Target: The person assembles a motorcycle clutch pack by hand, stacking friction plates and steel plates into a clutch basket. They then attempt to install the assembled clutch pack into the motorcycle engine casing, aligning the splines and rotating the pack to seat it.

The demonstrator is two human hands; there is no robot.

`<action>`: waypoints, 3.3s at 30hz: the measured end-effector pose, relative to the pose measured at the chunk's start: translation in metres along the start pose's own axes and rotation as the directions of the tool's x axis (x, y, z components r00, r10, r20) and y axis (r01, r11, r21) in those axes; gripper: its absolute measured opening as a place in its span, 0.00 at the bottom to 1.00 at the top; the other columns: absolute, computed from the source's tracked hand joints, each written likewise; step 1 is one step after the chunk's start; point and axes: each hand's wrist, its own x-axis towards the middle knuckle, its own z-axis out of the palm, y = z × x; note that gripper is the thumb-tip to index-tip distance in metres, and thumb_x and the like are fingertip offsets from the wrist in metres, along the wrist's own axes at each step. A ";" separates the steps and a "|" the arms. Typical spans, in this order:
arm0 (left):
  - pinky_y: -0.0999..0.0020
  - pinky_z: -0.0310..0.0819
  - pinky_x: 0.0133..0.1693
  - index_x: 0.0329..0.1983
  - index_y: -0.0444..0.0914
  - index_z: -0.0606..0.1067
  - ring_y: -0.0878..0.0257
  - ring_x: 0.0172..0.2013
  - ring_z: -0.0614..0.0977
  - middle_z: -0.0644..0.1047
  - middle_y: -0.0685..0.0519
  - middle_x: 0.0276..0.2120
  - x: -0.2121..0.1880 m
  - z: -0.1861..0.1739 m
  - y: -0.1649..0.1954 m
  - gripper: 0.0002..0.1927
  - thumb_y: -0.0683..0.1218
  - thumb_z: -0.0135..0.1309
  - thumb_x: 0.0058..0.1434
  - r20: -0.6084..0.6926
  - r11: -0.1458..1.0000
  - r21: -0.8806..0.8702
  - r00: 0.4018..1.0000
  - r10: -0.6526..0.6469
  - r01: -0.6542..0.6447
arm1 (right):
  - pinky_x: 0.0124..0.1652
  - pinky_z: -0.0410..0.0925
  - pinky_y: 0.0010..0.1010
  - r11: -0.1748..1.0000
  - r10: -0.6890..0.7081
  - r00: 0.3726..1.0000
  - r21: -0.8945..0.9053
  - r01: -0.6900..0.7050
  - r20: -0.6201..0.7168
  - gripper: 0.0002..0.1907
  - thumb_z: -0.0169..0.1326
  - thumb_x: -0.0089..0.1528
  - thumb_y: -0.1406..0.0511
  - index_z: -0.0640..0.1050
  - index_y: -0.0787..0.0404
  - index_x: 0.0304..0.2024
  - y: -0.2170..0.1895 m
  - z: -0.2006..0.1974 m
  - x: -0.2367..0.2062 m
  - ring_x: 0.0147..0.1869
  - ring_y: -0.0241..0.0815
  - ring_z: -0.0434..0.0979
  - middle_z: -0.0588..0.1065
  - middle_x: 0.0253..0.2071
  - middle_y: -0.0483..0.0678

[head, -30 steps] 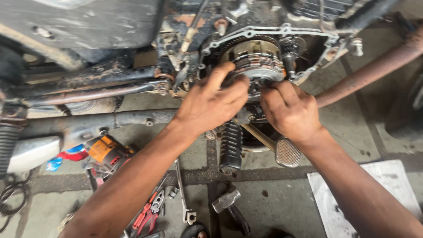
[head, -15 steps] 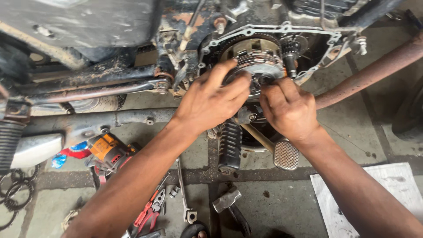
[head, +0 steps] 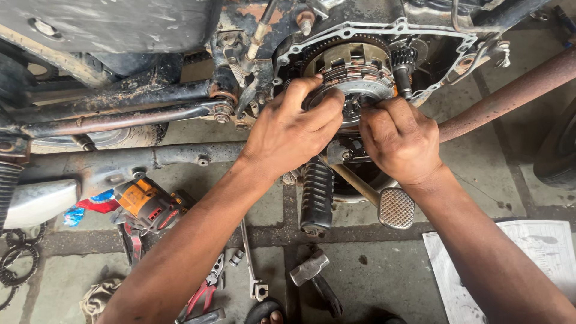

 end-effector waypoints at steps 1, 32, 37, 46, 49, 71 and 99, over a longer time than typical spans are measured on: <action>0.72 0.83 0.49 0.38 0.39 0.80 0.58 0.57 0.72 0.73 0.62 0.49 0.001 0.000 0.000 0.04 0.40 0.62 0.60 -0.003 1.000 0.001 1.000 0.010 -0.010 | 0.33 0.73 0.34 1.000 0.007 1.000 -0.003 -0.007 -0.002 0.10 0.66 0.60 0.73 0.77 0.61 0.39 0.000 0.001 -0.001 0.37 0.45 0.79 0.73 0.39 0.48; 0.70 0.83 0.49 0.43 0.35 0.81 0.59 0.57 0.73 0.72 0.57 0.47 0.005 0.000 -0.002 0.07 0.42 0.62 0.65 -0.045 0.979 -0.192 0.996 -0.075 0.065 | 0.35 0.72 0.34 0.999 0.050 0.998 0.015 -0.049 -0.039 0.12 0.70 0.61 0.72 0.79 0.60 0.42 0.005 0.012 -0.012 0.37 0.44 0.78 0.73 0.39 0.47; 0.64 0.79 0.58 0.40 0.39 0.79 0.56 0.60 0.70 0.73 0.60 0.52 0.006 -0.002 -0.009 0.05 0.43 0.61 0.63 -0.041 0.996 -0.003 0.995 0.086 -0.086 | 0.35 0.72 0.33 0.990 0.116 0.992 0.090 -0.111 -0.041 0.12 0.69 0.63 0.73 0.78 0.61 0.42 0.002 0.017 -0.017 0.37 0.43 0.79 0.74 0.41 0.48; 0.63 0.78 0.53 0.41 0.41 0.80 0.57 0.58 0.71 0.74 0.60 0.54 -0.010 0.006 0.003 0.07 0.43 0.62 0.59 -0.057 0.997 -0.054 0.997 -0.057 0.054 | 0.35 0.73 0.34 0.997 -0.073 0.996 -0.027 0.074 0.055 0.09 0.67 0.64 0.72 0.78 0.60 0.42 0.015 -0.003 -0.001 0.38 0.45 0.78 0.73 0.40 0.48; 0.64 0.79 0.52 0.40 0.41 0.80 0.57 0.57 0.72 0.74 0.59 0.54 -0.012 0.010 0.008 0.07 0.43 0.63 0.59 -0.079 0.994 -0.056 0.992 -0.095 0.091 | 0.38 0.73 0.35 0.998 -0.063 0.997 -0.004 0.064 0.053 0.10 0.67 0.63 0.72 0.79 0.60 0.44 0.013 -0.010 0.003 0.40 0.46 0.79 0.74 0.42 0.48; 0.68 0.79 0.42 0.40 0.42 0.77 0.60 0.46 0.76 0.73 0.59 0.49 -0.007 0.006 0.017 0.10 0.41 0.64 0.56 -0.105 0.986 -0.058 0.981 -0.161 0.155 | 0.34 0.72 0.42 0.892 0.438 0.899 0.131 -0.433 -0.010 0.10 0.65 0.62 0.72 0.75 0.62 0.40 -0.031 -0.002 0.004 0.33 0.53 0.80 0.77 0.34 0.53; 0.73 0.83 0.37 0.29 0.42 0.74 0.61 0.48 0.69 0.68 0.62 0.41 0.010 0.007 -0.032 0.05 0.42 0.60 0.59 0.118 0.951 -0.222 0.962 0.246 -0.216 | 0.33 0.73 0.37 0.934 0.307 0.951 0.178 -0.309 0.041 0.11 0.66 0.62 0.73 0.76 0.63 0.41 -0.013 0.003 -0.003 0.33 0.49 0.81 0.77 0.36 0.53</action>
